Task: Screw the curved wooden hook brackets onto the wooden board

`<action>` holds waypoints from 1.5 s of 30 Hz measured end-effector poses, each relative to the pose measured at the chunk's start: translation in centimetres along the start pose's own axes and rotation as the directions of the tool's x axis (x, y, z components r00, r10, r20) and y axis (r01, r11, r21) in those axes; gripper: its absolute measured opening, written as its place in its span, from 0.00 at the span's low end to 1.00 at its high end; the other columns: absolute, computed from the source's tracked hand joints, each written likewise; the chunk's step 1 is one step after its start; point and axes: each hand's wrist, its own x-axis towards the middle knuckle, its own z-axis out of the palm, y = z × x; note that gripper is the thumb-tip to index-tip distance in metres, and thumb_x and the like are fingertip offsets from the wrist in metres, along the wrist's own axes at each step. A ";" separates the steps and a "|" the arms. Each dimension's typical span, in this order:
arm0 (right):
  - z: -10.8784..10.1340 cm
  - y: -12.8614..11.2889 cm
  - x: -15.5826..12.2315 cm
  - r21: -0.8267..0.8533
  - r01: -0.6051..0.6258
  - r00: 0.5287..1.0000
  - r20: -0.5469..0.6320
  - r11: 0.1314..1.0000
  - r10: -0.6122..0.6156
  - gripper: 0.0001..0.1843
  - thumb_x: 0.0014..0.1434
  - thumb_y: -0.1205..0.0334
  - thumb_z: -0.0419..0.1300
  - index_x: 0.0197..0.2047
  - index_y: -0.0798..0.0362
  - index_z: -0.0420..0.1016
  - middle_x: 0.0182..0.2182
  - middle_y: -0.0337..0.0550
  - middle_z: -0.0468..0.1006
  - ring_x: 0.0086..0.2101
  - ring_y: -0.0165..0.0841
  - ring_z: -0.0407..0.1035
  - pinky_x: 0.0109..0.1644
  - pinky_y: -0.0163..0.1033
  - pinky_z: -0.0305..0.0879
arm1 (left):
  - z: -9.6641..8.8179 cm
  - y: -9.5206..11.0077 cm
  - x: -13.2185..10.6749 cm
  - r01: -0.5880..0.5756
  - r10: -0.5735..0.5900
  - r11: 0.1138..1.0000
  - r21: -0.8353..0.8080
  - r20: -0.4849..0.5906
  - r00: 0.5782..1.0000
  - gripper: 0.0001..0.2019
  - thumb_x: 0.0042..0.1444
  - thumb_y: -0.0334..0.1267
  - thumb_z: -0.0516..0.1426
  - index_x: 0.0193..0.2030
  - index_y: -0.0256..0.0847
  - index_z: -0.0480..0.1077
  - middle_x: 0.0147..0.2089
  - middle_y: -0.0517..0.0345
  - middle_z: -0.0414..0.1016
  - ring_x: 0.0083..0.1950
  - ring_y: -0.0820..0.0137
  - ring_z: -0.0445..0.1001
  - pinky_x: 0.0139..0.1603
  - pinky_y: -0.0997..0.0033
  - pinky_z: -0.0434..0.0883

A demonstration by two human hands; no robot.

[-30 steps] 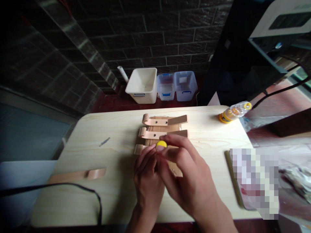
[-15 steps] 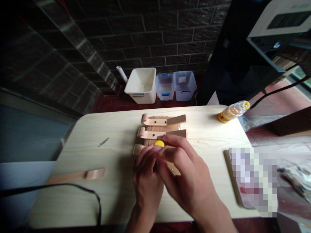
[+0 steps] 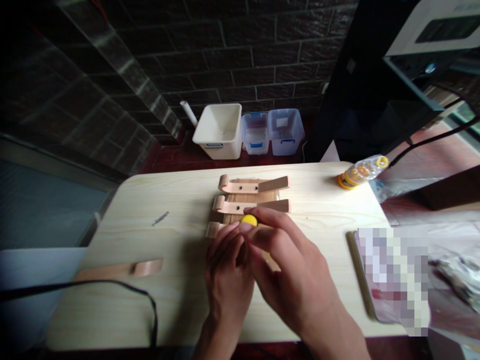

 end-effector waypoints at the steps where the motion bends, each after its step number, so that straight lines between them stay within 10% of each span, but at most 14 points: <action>1: 0.0 0.0 0.0 -0.003 0.000 1.000 0.000 1.000 0.000 0.14 0.69 0.71 0.65 0.55 0.46 0.74 0.56 0.46 0.84 0.56 0.34 0.83 0.55 0.32 0.83 | 0.0 0.0 0.0 0.003 -0.003 1.000 -0.005 0.000 1.000 0.07 0.72 0.34 0.59 0.52 0.39 0.79 0.47 0.48 0.88 0.56 0.58 0.85 0.59 0.57 0.79; 11: -0.1 -0.3 0.4 0.025 0.033 0.999 0.011 0.999 -0.033 0.13 0.68 0.72 0.65 0.50 0.46 0.73 0.44 0.42 0.87 0.57 0.36 0.82 0.54 0.34 0.84 | -0.1 -0.1 -0.1 -0.002 0.002 1.000 -0.016 0.008 1.000 0.08 0.71 0.32 0.59 0.54 0.39 0.77 0.49 0.48 0.87 0.58 0.58 0.85 0.61 0.57 0.79; 45: -0.1 -0.4 0.5 -0.059 0.047 0.999 0.015 0.997 -0.046 0.08 0.71 0.70 0.64 0.48 0.47 0.74 0.51 0.44 0.83 0.49 0.27 0.84 0.49 0.26 0.80 | -0.1 -0.2 0.0 -0.026 0.026 1.000 0.009 -0.026 0.999 0.06 0.73 0.31 0.59 0.51 0.38 0.77 0.49 0.48 0.87 0.56 0.60 0.85 0.60 0.60 0.78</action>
